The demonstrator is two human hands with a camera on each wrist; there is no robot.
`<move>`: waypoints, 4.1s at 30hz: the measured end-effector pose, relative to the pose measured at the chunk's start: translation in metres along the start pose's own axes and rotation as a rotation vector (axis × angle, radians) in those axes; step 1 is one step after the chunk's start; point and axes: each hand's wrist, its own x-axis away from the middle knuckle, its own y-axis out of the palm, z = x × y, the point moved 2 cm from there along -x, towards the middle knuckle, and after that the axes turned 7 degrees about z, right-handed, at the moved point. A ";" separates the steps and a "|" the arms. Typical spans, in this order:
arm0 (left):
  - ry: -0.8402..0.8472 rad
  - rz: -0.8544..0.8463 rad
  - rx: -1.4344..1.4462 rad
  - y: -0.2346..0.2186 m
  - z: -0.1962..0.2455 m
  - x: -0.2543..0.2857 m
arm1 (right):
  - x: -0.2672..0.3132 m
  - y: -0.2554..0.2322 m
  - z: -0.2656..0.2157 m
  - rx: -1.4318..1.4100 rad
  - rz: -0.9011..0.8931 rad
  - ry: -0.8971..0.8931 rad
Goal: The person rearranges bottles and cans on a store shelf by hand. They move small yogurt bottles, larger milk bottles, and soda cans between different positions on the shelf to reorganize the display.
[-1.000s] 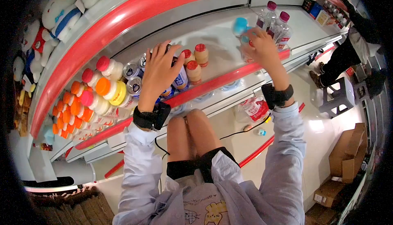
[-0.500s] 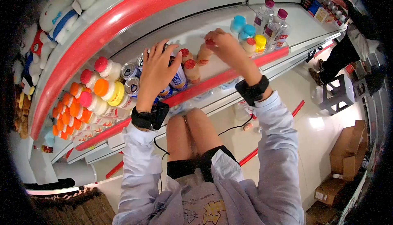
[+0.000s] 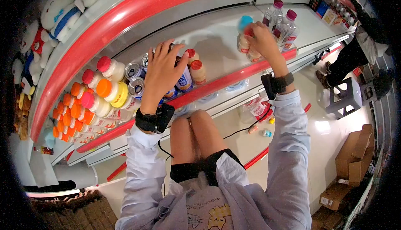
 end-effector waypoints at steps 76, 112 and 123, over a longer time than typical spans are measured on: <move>-0.009 -0.018 0.012 0.000 0.000 -0.001 | -0.018 0.010 -0.078 -0.258 -0.174 -0.003; 0.005 -0.016 -0.001 0.000 0.000 0.000 | -0.021 0.055 -0.147 -0.372 -0.205 -0.148; -0.011 -0.001 0.046 0.001 -0.001 0.000 | -0.056 0.075 -0.017 -0.025 0.133 -0.014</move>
